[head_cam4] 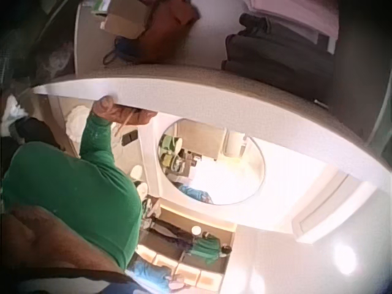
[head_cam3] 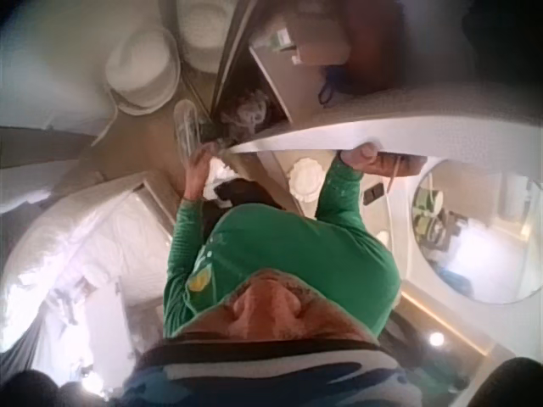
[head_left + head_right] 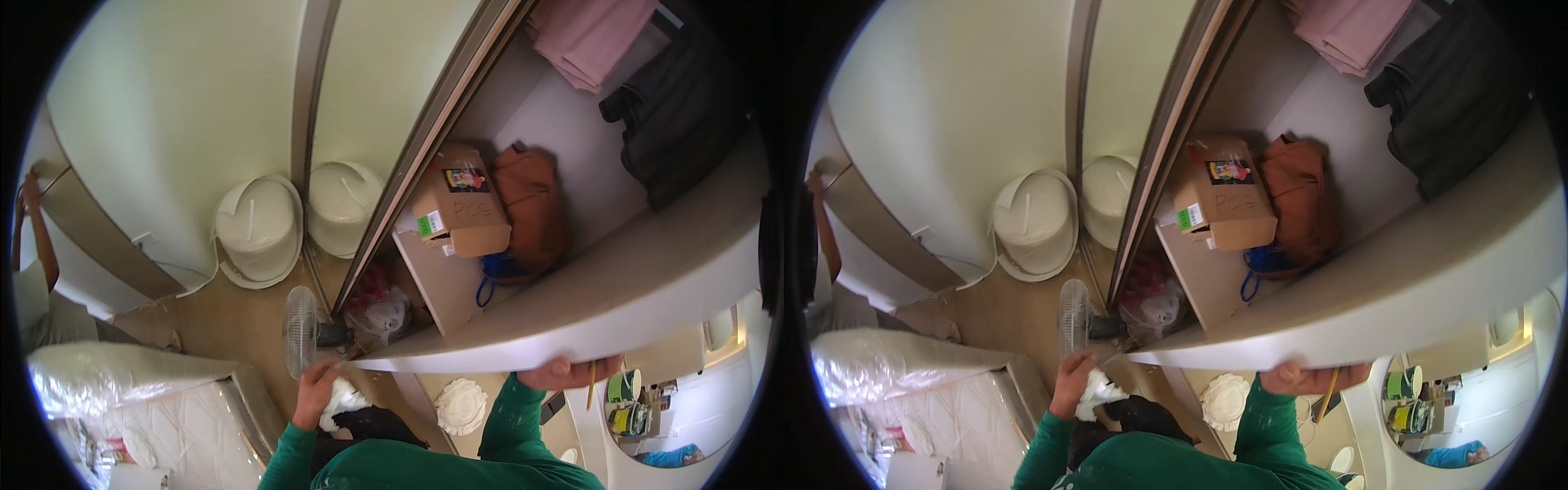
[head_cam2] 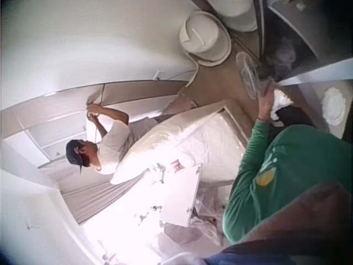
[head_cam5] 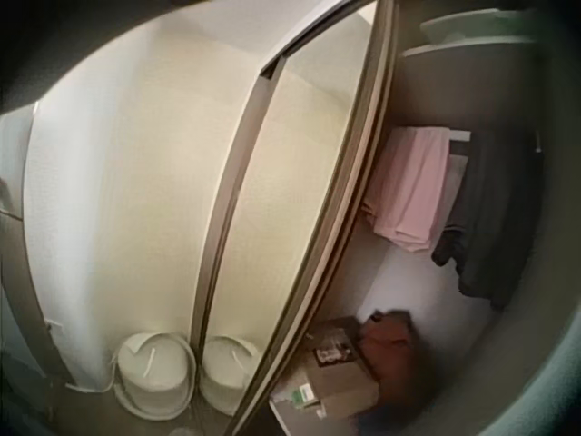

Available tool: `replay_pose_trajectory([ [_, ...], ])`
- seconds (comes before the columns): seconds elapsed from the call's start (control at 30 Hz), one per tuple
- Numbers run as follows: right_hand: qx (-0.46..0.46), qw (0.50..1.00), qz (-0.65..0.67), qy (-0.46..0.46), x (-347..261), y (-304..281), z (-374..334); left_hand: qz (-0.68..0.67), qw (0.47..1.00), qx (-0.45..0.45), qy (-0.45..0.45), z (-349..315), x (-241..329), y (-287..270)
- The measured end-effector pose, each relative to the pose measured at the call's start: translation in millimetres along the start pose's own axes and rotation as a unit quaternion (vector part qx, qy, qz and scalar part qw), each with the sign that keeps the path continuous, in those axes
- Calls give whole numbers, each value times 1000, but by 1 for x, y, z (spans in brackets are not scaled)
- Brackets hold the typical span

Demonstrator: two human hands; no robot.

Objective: The person dips a stick into a can of adhesive, wipes the excess on the rim, and then applies the adhesive to a piece of white cloth.

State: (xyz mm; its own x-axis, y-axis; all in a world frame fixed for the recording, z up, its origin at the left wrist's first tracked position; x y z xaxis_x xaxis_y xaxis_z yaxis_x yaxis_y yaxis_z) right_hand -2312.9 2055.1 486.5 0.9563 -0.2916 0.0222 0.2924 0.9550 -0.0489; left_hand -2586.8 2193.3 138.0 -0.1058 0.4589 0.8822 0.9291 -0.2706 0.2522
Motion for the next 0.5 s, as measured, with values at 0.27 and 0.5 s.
replay_pose_trajectory([
  [0.27,-75,996,-32,-28,-13,-17,-26,76,985,-129,89,182,68,177],
  [0.5,-83,996,1,20,-23,-26,-52,118,984,-67,114,251,114,230],
])
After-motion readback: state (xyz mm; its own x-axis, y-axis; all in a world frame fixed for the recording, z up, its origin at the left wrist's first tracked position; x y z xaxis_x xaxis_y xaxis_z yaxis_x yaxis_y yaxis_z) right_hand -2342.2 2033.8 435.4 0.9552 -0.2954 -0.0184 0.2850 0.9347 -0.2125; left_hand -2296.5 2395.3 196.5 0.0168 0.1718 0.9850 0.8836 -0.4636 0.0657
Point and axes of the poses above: each hand's wrist, its own z-axis towards the middle knuckle, its own y-axis out of the palm, x = y × z, the point moved 8 cm from there along z, towards the middle knuckle, and after that the axes turned 3 degrees about z, right-handed, at the moved point
